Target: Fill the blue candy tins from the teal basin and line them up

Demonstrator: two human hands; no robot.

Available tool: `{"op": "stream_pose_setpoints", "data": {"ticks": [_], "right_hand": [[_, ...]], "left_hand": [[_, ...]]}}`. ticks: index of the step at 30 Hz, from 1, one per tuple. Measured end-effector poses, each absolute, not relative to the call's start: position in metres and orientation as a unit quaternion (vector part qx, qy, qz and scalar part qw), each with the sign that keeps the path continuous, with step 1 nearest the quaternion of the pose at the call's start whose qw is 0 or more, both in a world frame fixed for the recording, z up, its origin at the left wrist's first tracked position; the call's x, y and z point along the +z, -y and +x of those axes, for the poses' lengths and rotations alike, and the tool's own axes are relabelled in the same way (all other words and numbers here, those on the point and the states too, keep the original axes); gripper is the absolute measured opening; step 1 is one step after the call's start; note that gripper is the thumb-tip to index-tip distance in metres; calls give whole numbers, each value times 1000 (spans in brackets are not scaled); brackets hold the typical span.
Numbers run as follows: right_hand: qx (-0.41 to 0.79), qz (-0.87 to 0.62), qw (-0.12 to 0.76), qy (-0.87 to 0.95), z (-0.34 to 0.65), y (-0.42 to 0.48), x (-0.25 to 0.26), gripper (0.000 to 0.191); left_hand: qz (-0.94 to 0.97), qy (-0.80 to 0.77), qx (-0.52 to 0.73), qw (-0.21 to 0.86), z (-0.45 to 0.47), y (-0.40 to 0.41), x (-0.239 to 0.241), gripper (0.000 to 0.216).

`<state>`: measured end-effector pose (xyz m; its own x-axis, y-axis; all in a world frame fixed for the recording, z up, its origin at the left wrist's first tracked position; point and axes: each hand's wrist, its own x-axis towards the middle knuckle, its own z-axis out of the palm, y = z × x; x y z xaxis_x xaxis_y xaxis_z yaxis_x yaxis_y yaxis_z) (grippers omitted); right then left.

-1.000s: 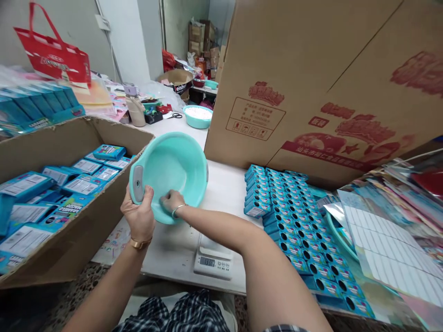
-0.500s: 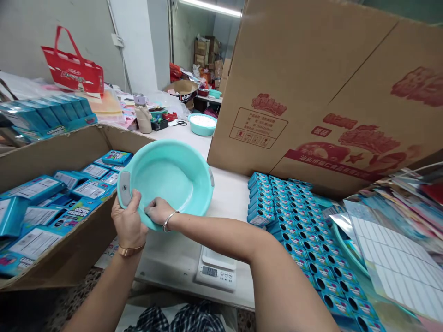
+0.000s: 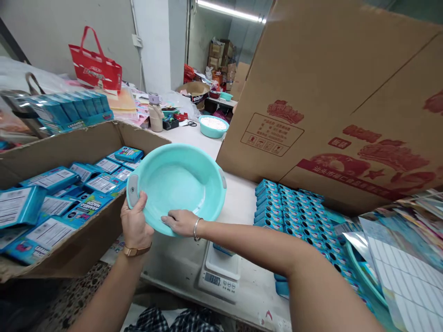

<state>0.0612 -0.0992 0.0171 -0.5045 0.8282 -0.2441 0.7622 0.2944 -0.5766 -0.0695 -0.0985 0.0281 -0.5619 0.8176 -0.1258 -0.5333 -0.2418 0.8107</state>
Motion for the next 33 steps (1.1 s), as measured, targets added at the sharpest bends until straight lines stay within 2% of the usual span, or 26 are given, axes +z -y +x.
{"op": "stream_pose_setpoints", "data": {"ticks": [4, 6, 7, 11, 13, 16, 18, 22, 29, 33], "right_hand": [[257, -482, 72, 835, 69, 106, 21, 48], [283, -506, 67, 812, 71, 101, 15, 54], [328, -530, 55, 780, 73, 96, 11, 56], [636, -561, 22, 529, 86, 62, -6, 58], [730, -517, 69, 442, 94, 44, -9, 56], [769, -467, 182, 397, 104, 26, -9, 54], [713, -491, 174, 470, 107, 21, -8, 53], [511, -568, 70, 641, 111, 14, -3, 49], [266, -627, -71, 729, 115, 12, -3, 13], [195, -600, -144, 762, 94, 38, -20, 24]], "left_hand": [[152, -425, 768, 455, -67, 97, 28, 48], [159, -434, 763, 452, -64, 98, 26, 49], [164, -440, 758, 452, -62, 100, 25, 50], [178, -453, 729, 480, -58, 112, 18, 52], [188, -453, 723, 487, -59, 118, 16, 53], [211, -448, 734, 465, -62, 121, 15, 52], [218, -450, 741, 448, -65, 120, 16, 53], [229, -457, 749, 422, -69, 118, 20, 53], [244, -478, 741, 404, -68, 119, 21, 52], [256, -477, 738, 403, -65, 117, 18, 50]]}}
